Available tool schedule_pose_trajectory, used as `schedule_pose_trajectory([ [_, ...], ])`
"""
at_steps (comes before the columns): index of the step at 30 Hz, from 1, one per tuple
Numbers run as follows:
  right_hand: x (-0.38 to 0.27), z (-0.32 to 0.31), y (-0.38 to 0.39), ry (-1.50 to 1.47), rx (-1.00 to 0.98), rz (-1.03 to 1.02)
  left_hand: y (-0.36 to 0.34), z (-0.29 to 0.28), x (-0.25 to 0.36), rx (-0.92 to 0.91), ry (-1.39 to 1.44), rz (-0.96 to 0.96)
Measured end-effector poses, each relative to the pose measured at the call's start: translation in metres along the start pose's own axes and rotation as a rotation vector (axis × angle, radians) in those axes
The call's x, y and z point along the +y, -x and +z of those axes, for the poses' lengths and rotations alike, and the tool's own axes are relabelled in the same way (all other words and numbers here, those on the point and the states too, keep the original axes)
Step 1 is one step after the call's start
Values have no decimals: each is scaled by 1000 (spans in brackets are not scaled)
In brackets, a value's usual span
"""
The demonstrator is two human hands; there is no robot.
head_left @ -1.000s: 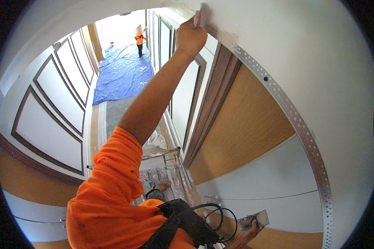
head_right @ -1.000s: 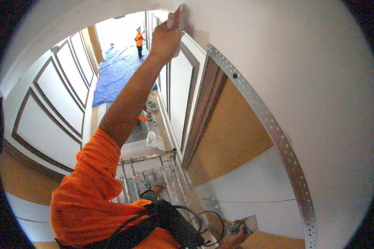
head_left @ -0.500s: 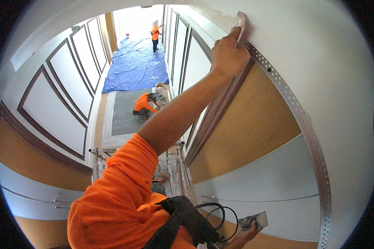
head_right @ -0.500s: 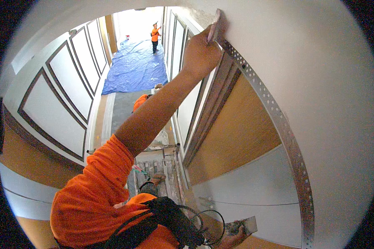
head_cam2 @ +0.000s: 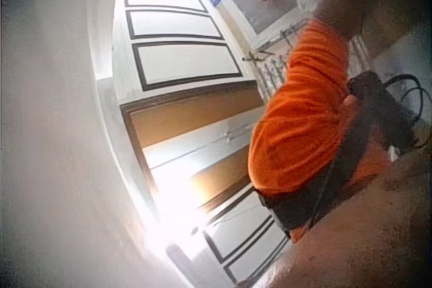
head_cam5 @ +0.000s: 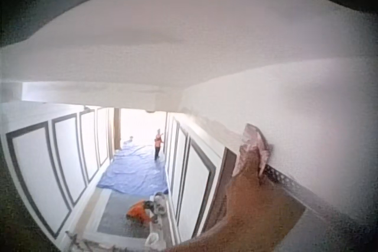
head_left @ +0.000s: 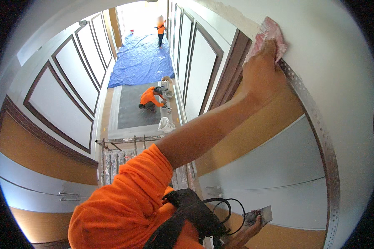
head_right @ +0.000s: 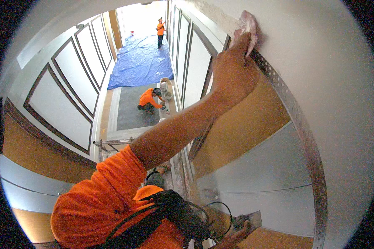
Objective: The person applies plaster to the corner of a ceiling and wall using a plastering plate and a putty knife.
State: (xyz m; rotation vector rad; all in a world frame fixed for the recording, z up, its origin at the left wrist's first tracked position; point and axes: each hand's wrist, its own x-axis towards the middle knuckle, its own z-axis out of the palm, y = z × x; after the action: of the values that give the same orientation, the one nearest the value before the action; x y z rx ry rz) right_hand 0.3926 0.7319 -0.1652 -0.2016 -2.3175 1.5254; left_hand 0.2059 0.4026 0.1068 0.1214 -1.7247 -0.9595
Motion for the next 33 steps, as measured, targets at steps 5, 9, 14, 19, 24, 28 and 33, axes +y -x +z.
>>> schedule_pose_trajectory([
  [5,11,-14,6,-511,151,333,37,-3,37,-51,138,13],
  [9,18,-22,11,-767,162,490,69,-13,71,-95,254,25],
  [14,45,-32,18,-515,125,327,111,-30,97,6,302,217],
  [19,16,-12,31,-635,328,511,75,-93,-16,-168,-212,485],
  [24,104,-15,58,-103,102,-11,-33,-133,-117,-47,554,-212],
  [28,26,33,33,-907,116,534,-133,-109,-209,18,697,-207],
  [33,21,96,1,-374,105,286,-182,-83,-238,21,750,-161],
])
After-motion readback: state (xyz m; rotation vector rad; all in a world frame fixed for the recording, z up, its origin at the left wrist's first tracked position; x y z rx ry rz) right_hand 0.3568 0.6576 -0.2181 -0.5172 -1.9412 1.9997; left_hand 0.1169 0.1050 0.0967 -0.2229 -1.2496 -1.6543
